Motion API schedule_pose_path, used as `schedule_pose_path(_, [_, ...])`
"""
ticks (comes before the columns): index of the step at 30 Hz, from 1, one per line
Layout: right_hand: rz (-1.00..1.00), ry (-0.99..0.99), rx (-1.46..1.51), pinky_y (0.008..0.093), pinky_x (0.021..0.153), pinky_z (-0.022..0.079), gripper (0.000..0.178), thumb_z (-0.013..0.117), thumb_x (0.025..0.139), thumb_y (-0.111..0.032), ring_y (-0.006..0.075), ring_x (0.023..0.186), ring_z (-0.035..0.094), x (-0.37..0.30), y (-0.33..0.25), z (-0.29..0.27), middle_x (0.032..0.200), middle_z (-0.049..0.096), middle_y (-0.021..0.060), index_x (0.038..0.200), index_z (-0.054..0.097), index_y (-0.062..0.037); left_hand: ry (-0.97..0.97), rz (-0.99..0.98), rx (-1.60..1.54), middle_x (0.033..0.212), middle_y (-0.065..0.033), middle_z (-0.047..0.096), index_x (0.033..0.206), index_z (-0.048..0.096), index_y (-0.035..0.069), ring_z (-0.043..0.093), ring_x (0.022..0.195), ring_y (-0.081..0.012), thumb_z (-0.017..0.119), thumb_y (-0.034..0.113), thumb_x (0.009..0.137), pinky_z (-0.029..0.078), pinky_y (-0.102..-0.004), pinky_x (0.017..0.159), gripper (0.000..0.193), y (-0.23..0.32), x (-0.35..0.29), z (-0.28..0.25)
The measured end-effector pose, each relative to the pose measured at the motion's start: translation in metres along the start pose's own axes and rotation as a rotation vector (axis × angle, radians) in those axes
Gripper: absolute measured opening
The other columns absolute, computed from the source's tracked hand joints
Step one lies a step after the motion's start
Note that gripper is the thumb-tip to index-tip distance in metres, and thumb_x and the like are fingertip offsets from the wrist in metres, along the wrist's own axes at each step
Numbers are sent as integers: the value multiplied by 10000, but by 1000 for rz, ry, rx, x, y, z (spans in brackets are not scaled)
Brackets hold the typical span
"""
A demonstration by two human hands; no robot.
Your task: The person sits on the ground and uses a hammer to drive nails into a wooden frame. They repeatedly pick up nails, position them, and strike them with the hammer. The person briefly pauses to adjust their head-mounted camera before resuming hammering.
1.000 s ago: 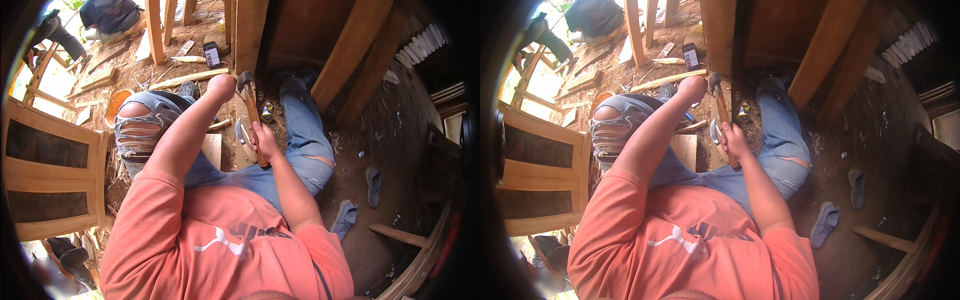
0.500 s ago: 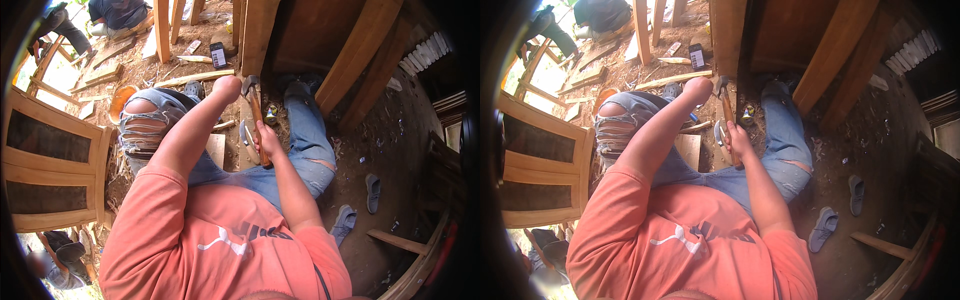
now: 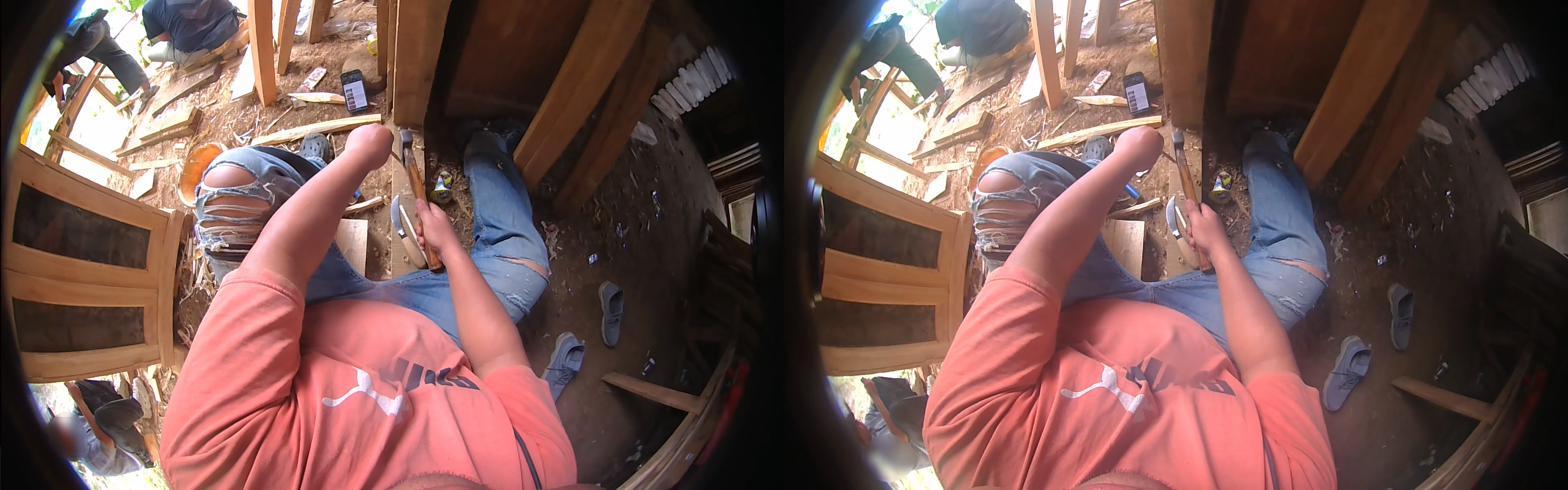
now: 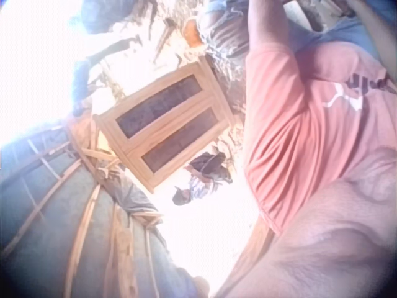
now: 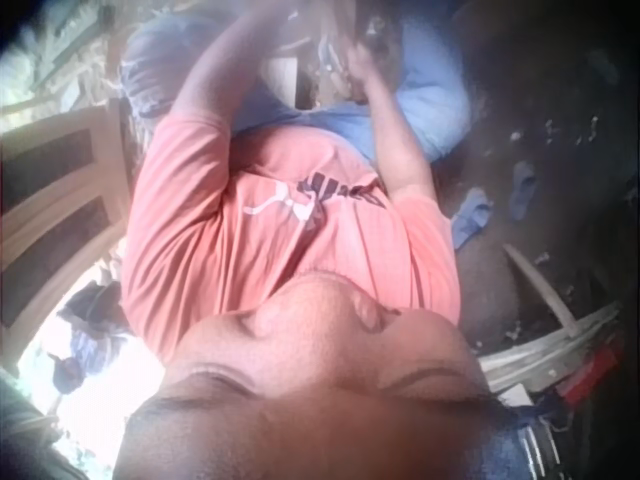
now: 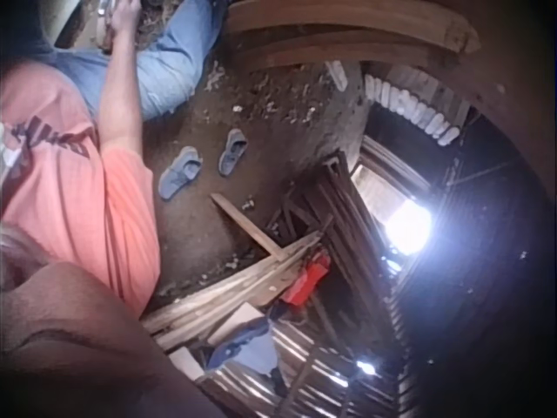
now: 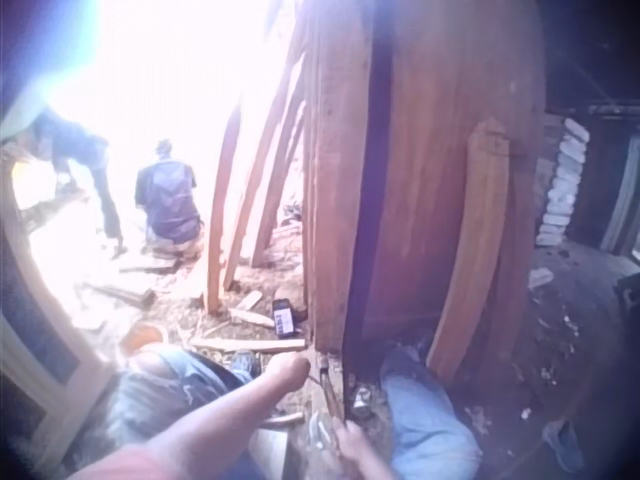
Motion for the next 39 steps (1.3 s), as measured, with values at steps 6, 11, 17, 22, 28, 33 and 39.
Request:
schedule_pose_path(6, [-75, -46, 58, 308, 435, 411, 470, 538, 1107, -558, 108, 466, 470, -1, -7, 3, 670, 508, 2, 1089, 541, -88, 31, -18, -36, 1081, -187, 797, 986, 823, 57, 777, 1021, -368, 653, 88, 911, 630, -454, 869, 189, 4, -2, -6])
schedule_pose_path(11, [-4, -5, 45, 313, 424, 403, 454, 547, 1108, -544, 101, 461, 464, 0, -6, 5, 672, 507, -3, 1069, 545, -92, -18, -21, -12, 1086, -191, 795, 991, 825, 60, 776, 1037, -366, 657, 77, 910, 630, -448, 883, 188, 3, -3, -4])
schedule_pose_path(17, [-41, -6, 60, 315, 420, 403, 444, 549, 1112, -521, 100, 461, 464, 1, -3, 5, 670, 504, -7, 1041, 541, -83, 24, -8, -24, 1081, -191, 796, 976, 825, 57, 777, 1030, -367, 671, 74, 895, 629, -446, 884, 175, -1, 1, 2])
schedule_pose_path(22, [-58, 0, -7, 305, 425, 406, 417, 546, 1118, -491, 100, 461, 467, 6, -4, 5, 669, 494, -7, 1038, 542, -82, -1, -4, 2, 1074, -182, 797, 976, 826, 56, 776, 1018, -367, 666, 81, 903, 626, -455, 872, 177, 5, 4, -3])
schedule_pose_path(28, [-6, 6, 13, 307, 438, 412, 442, 514, 1120, -534, 108, 457, 452, 7, 3, 2, 661, 498, -1, 1060, 523, -96, 17, 33, 36, 1099, -191, 793, 989, 825, 65, 772, 1052, -361, 659, 78, 912, 627, -450, 882, 183, 5, -1, -1])
schedule_pose_path(33, [-61, -37, 28, 312, 437, 415, 457, 519, 1112, -559, 111, 456, 457, 8, 0, 2, 657, 504, 0, 1073, 521, -104, 1, 18, 35, 1088, -177, 798, 995, 827, 70, 775, 1048, -348, 653, 75, 912, 627, -441, 884, 193, 12, 2, -10])
schedule_pose_path(39, [16, -6, 61, 305, 434, 407, 464, 515, 1109, -570, 110, 459, 451, 13, 4, 3, 670, 502, 3, 1069, 517, -107, 26, 53, 71, 1058, -166, 798, 981, 830, 77, 777, 1010, -355, 658, 96, 913, 626, -454, 855, 187, 8, 0, -5])
Point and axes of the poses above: each hand's wrist, its own x-axis towards the middle knuckle, its own z-axis out of the palm, y = z × x, the point moved 3 cm from there along x, towards the middle knuckle
